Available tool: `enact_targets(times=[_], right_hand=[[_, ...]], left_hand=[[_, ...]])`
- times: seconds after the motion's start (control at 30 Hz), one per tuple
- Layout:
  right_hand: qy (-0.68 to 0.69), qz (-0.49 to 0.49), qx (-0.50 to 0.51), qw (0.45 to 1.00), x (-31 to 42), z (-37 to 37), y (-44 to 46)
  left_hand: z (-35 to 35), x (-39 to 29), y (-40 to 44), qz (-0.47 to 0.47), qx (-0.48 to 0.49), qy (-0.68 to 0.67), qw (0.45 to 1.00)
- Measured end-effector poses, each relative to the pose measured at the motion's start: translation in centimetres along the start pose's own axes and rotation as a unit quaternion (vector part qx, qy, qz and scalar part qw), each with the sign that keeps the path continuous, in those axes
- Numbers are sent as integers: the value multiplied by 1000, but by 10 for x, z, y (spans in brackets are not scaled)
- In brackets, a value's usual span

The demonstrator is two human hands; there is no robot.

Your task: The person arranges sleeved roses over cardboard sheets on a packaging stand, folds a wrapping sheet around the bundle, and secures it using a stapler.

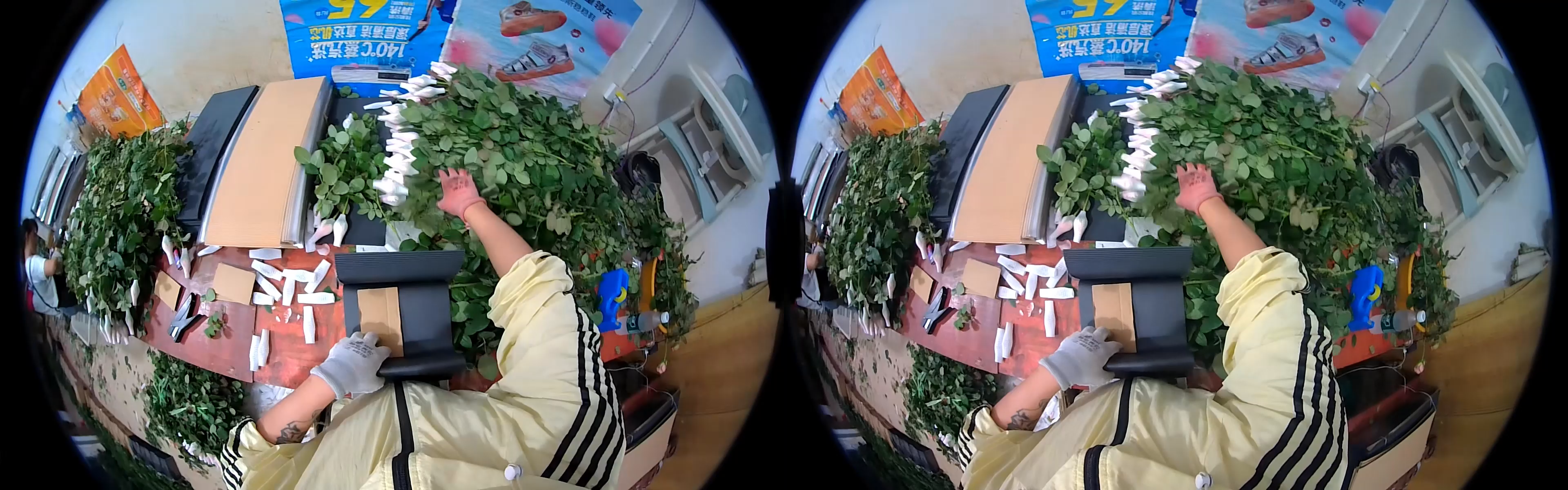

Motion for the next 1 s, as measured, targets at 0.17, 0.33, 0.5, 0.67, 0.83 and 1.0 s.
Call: enact_targets(times=[0.17, 0.33, 0.5, 0.67, 0.83, 1.0], right_hand=[[-105, -27, 31, 994, 3, 28, 2], [-74, -33, 8, 997, -15, -33, -4], [190, 8, -192, 963, -98, -174, -38], [293, -19, -308, 905, -148, -261, -102], [358, -50, -343, 867, -157, -277, -144], [310, -165, -346, 870, -94, -264, -186]], left_hand=[[-1, -1, -2, -7, -16, -7, 1000], [-9, -2, -9, -3, -13, -24, 1000], [-7, 0, -9, 50, -20, -58, 997], [-52, -19, -17, 114, -100, 98, 984], [-170, -59, -15, 257, -269, -154, 915], [-199, -56, 83, 278, -243, -535, 759]])
Point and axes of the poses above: each hand's wrist, its own y-axis towards the middle knuckle, its own z-axis out of the palm, x = y × z, the point moved 10 cm from there along y, towards the middle knuckle, and after that the axes turned 11 degrees about z, right-handed, at the moved point
